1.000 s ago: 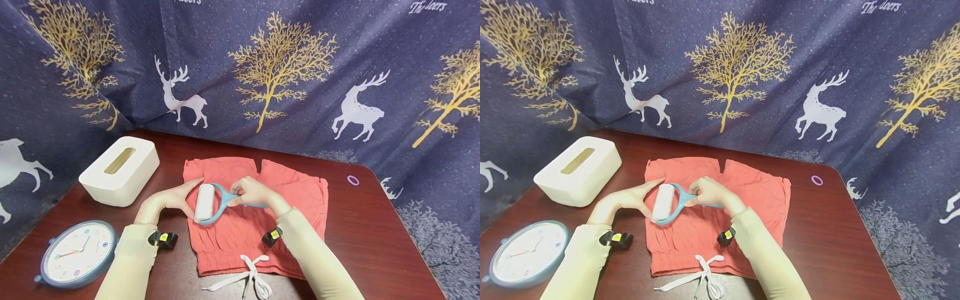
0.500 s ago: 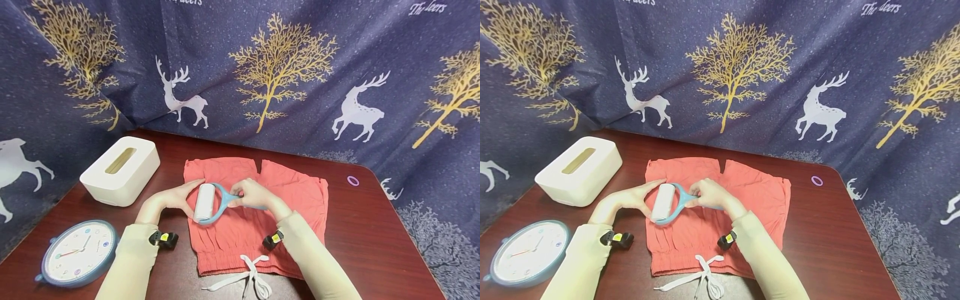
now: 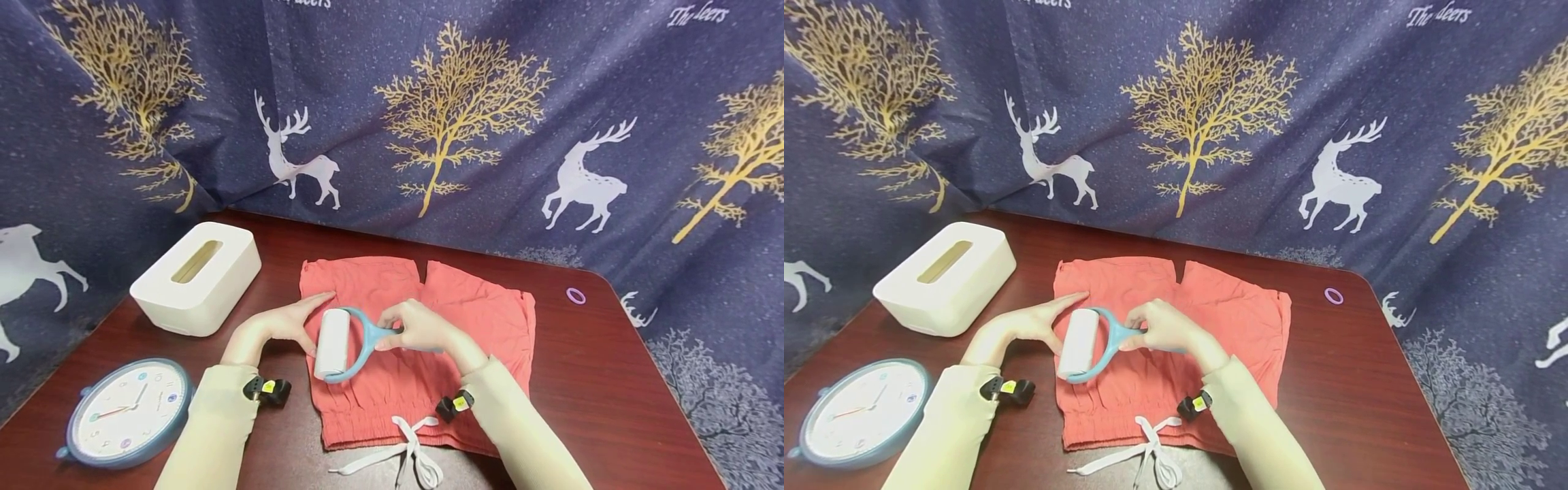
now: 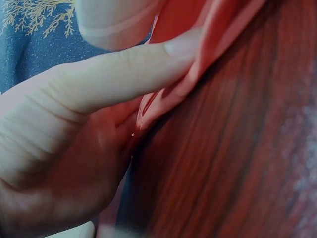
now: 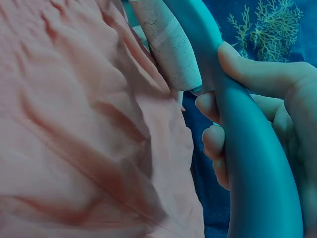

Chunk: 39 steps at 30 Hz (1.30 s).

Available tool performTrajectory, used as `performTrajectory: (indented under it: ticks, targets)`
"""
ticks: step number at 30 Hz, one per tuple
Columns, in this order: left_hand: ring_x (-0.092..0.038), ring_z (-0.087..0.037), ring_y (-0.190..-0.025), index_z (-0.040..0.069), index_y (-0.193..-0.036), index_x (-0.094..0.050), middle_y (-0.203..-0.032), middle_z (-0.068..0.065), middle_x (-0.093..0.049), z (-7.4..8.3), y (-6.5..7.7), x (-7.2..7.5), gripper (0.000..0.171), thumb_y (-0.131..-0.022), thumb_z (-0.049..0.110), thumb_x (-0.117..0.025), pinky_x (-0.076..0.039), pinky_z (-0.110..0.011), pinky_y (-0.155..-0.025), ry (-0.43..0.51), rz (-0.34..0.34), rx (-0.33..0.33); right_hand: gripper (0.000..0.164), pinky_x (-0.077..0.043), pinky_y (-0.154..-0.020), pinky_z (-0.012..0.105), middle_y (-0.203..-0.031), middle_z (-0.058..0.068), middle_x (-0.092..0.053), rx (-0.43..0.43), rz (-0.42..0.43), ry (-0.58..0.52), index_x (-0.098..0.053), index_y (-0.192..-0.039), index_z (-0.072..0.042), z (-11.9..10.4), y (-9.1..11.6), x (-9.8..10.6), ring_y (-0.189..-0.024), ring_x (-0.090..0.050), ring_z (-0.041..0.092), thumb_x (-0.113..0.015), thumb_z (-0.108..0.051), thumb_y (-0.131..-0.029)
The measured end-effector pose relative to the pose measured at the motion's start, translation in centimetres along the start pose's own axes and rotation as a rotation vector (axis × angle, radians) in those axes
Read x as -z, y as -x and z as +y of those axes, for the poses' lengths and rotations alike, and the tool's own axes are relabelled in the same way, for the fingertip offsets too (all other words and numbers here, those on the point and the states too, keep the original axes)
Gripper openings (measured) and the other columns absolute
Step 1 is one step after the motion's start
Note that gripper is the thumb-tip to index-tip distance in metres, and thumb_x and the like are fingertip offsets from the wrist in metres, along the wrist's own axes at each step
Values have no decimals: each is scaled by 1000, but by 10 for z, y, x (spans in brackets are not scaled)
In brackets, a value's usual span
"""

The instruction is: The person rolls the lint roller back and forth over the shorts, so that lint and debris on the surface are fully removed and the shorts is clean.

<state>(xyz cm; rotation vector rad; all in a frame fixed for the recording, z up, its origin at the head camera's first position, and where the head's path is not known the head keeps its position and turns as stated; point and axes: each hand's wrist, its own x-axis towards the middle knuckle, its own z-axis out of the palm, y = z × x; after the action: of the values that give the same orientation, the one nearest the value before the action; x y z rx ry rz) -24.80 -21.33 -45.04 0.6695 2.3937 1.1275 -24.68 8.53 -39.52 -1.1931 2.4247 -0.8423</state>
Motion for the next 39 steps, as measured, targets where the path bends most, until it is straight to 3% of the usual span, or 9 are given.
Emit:
performTrajectory:
  ticks: [7,14,25,39]
  targets:
    - [-20,-44,-144,-2,-153,-19,-158,-26,-20,1,1,2,122,-60,26,-91,-22,-62,-115,-13,-4,17,12,-42,-58,18,-70,-15,-55,-16,-19,-4,-70,-84,-18,-2,11,-6,-60,-46,3,-78,-26,-83]
    - [-20,-43,-144,0,-154,-18,-159,-25,-19,1,1,2,122,-61,27,-91,-22,-62,-115,-8,-8,28,12,-45,-61,18,-72,-17,-60,-4,-29,-3,-71,-85,-21,0,21,-11,-63,-49,2,-79,-29,-82]
    - [-17,-44,-145,-1,-154,-17,-159,-26,-17,2,1,1,122,-61,27,-91,-22,-62,-115,-5,-12,32,10,-44,-60,16,-71,-18,-62,-21,-52,13,-71,-82,-22,2,25,-17,-62,-49,-1,-79,-28,-82]
    - [-16,-44,-146,-1,-154,-16,-159,-26,-16,3,1,2,123,-61,27,-91,-21,-62,-115,-3,-22,36,13,-36,-57,14,-69,-16,-59,19,-19,43,-69,-81,-18,6,34,-20,-60,-42,-2,-79,-28,-81]
